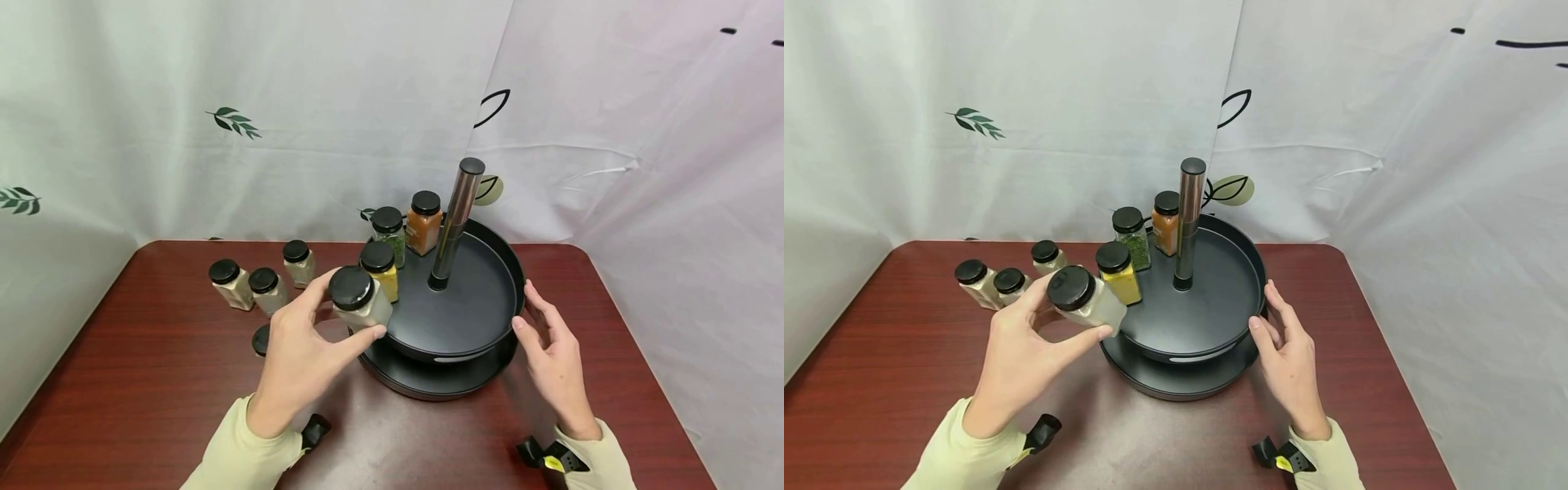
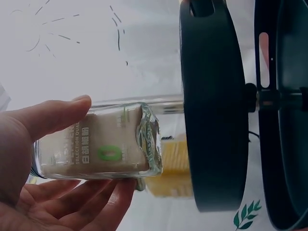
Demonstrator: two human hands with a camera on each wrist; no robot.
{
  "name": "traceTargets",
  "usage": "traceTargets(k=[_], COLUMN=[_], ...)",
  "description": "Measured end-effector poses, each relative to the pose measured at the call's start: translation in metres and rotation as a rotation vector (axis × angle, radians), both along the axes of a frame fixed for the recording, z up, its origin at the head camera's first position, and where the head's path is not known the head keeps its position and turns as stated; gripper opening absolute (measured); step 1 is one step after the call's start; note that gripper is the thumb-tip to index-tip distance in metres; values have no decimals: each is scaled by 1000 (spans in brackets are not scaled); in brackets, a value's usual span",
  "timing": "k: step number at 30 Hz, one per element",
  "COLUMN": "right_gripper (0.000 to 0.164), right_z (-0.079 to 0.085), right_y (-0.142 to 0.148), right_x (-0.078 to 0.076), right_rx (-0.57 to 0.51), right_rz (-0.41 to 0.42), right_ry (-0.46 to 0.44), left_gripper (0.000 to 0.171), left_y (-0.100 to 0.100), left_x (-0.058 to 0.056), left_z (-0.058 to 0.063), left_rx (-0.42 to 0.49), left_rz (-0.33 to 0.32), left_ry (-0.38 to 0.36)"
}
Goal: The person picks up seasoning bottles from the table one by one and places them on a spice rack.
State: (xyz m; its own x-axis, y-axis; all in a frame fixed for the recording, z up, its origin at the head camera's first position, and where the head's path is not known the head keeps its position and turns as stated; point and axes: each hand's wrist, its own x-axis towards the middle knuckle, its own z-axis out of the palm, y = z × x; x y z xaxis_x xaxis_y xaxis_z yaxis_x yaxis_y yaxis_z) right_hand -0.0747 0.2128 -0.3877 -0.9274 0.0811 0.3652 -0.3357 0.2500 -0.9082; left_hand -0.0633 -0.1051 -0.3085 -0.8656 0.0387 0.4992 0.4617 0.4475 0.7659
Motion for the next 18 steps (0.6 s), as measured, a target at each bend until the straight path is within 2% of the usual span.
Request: traceTargets(k=[7,13,18], right_gripper=[51,51,51], right_z=[1,0,0], right_y=[-1,-1,-2], right_x=[1,2,3], right_rx=[12,18,25], right_rz=[-16,-26,-30], right_ry=[-13,-11,-8], left_gripper=[71,72,70], left_y=[11,21,29], left_x=[-5,-9,-11], left_z=[-4,-9,-13], left_rx=[14,9,-8], left_rz=[-27,-25,-19], left_ry=[19,67,65])
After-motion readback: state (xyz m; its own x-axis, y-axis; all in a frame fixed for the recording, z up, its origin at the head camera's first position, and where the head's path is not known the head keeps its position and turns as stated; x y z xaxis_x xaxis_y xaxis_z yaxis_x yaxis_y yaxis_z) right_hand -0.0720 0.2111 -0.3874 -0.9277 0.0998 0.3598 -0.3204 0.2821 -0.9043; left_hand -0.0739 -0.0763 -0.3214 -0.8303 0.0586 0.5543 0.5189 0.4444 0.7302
